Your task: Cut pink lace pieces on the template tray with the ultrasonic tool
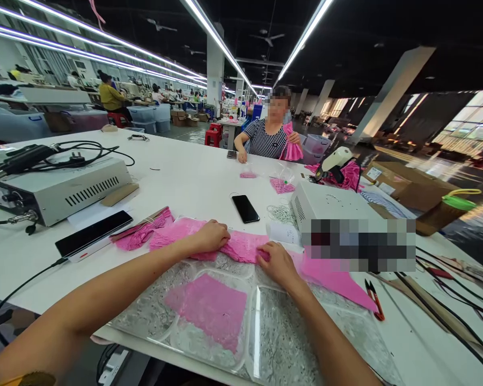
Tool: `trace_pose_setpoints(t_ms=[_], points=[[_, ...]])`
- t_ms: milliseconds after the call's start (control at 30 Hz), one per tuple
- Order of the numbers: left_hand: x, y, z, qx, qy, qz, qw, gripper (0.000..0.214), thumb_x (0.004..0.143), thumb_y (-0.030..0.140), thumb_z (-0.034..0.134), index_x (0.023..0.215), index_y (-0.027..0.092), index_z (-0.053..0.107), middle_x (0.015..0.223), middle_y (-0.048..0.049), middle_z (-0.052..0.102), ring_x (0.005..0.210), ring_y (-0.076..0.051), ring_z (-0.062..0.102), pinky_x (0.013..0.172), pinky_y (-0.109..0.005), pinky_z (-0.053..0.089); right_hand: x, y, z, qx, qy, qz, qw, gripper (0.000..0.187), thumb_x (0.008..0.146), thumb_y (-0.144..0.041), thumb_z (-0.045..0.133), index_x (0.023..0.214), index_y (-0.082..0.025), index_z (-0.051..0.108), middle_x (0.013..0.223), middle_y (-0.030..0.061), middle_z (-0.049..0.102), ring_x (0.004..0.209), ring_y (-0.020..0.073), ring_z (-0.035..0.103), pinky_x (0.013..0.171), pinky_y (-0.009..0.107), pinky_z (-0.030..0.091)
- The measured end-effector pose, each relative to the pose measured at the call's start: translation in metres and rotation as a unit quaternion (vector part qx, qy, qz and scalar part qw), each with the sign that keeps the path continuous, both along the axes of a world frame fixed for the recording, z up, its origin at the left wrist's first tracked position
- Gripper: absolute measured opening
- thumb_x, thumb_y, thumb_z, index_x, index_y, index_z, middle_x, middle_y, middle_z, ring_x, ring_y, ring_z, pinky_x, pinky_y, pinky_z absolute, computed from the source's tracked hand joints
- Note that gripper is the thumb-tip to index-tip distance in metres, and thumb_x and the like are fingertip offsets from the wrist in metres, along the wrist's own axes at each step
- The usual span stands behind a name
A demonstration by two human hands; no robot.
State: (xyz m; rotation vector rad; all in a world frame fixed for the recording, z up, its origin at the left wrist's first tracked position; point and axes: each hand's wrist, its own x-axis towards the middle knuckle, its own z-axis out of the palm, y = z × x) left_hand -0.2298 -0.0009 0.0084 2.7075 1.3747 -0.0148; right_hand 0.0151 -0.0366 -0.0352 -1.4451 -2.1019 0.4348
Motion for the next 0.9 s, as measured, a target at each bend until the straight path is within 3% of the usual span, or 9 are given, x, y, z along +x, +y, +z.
trace_pose_setpoints(t_ms=[200,367,500,633,900], points=[[-0.002,0.006,0.009,-0.038,-0.045,0.013,0.998,0.03,0.095,0.033,0.056,0.119,0.015,0.057,0.118,-0.0092,0.059,0.101,-0.02,0.061,0.086,-0.041,0.053,-0.049,0.0,0.01,0.004,0.063,0.027,0.998,0.024,0.076,-0.034,0.06,0.094,-0.023,0.071,0.086,0.0056,0.071,0.078,0.0196,0.062,0.072,0.034,0.048],[-0.004,0.008,0.01,-0.066,-0.099,0.025,0.993,0.03,0.095,0.033,0.056,0.118,0.015,0.058,0.117,-0.0088,0.06,0.099,-0.02,0.061,0.085,-0.04,0.054,-0.075,0.009,0.005,-0.009,0.113,0.03,0.993,0.013,0.075,-0.03,0.058,0.076,-0.022,0.068,0.073,0.0027,0.069,0.068,0.0174,0.059,0.066,0.031,0.045],[-0.006,0.007,0.01,-0.064,-0.117,0.049,0.99,0.03,0.094,0.033,0.056,0.118,0.015,0.057,0.117,-0.0088,0.06,0.1,-0.02,0.061,0.085,-0.04,0.054,-0.074,0.014,-0.004,-0.054,0.166,0.011,0.985,0.022,0.082,-0.033,0.053,0.068,-0.019,0.062,0.06,0.0004,0.062,0.057,0.0128,0.053,0.057,0.027,0.042],[-0.008,0.0,0.012,-0.044,-0.093,0.086,0.991,0.031,0.094,0.033,0.056,0.119,0.015,0.057,0.118,-0.0092,0.059,0.101,-0.021,0.061,0.086,-0.041,0.054,-0.066,0.02,-0.01,-0.122,0.207,0.007,0.971,0.031,0.088,-0.042,0.056,0.071,-0.016,0.056,0.057,-0.0053,0.051,0.051,0.0077,0.047,0.051,0.023,0.041],[0.012,-0.01,0.014,-0.051,-0.045,0.089,0.994,0.032,0.094,0.034,0.057,0.12,0.015,0.056,0.119,-0.0094,0.059,0.102,-0.021,0.061,0.087,-0.042,0.053,-0.061,0.022,-0.01,-0.188,0.274,0.022,0.943,0.034,0.089,-0.045,0.055,0.074,-0.014,0.056,0.061,-0.0059,0.049,0.051,0.0057,0.046,0.049,0.02,0.04]])
